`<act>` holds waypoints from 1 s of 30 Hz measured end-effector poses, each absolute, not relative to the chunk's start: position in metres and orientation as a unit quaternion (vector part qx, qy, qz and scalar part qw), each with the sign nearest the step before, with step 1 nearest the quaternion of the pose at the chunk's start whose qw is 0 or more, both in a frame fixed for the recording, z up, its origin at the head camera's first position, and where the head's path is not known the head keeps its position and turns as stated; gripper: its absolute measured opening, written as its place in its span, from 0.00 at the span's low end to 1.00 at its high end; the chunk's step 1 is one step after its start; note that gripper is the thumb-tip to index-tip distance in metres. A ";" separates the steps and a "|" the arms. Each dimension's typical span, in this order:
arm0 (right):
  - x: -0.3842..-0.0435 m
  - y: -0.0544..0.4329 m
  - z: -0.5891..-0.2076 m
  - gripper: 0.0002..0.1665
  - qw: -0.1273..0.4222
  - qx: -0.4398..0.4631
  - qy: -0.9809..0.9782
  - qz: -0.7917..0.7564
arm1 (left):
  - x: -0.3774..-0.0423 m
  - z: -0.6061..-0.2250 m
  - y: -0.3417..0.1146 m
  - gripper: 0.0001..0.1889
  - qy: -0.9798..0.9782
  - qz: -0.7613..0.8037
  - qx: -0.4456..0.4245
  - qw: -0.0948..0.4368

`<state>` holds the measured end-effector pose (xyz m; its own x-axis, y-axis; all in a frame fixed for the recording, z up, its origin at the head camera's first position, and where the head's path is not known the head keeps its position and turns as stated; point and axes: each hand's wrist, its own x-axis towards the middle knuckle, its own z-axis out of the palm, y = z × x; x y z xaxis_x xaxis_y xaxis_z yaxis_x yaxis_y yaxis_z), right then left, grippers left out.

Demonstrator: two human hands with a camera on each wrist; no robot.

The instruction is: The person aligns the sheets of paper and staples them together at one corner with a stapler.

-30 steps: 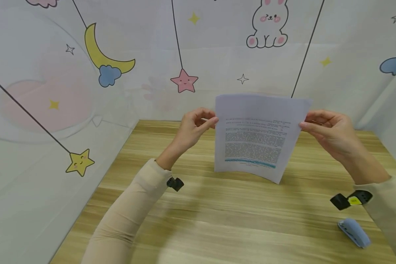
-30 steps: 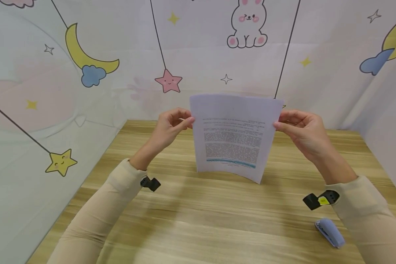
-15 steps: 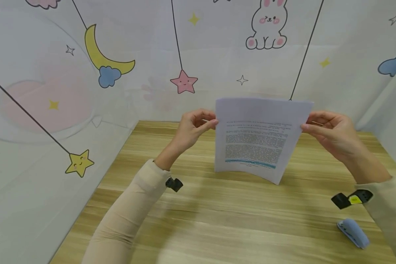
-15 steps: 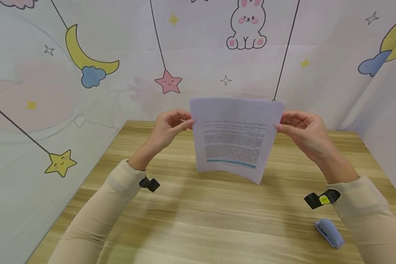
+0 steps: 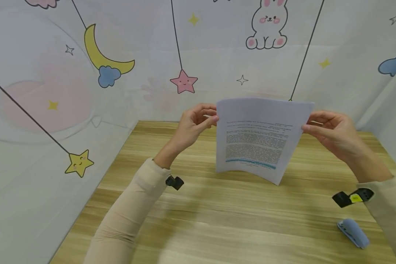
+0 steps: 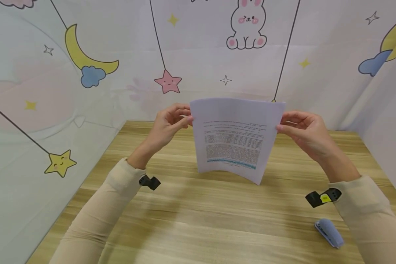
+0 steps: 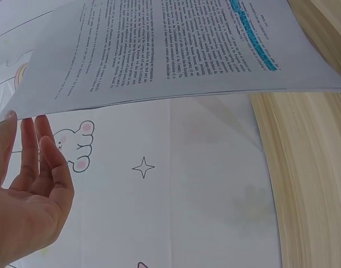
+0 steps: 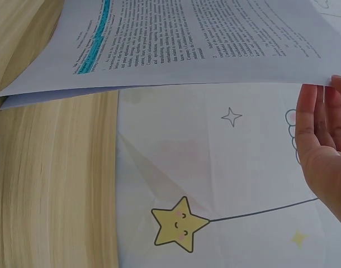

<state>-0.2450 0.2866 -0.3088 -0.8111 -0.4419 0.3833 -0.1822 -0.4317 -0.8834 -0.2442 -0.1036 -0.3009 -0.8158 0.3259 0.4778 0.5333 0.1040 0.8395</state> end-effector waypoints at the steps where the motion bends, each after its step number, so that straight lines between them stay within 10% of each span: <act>1: -0.245 0.286 -0.309 0.21 0.081 -0.295 0.528 -0.792 | -0.244 -0.301 -0.103 0.13 -0.736 -0.605 -0.292 0.087; 30: -0.246 0.278 -0.305 0.15 0.041 -0.297 0.525 -0.796 | -0.248 -0.306 -0.102 0.06 -0.722 -0.611 -0.289 0.148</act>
<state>-0.2464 0.2780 -0.3047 -0.8204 -0.3771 0.4298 -0.2466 -0.4449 -0.8610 -0.2484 -0.1020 -0.3065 -0.7888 0.2369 0.5672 0.5984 0.0851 0.7967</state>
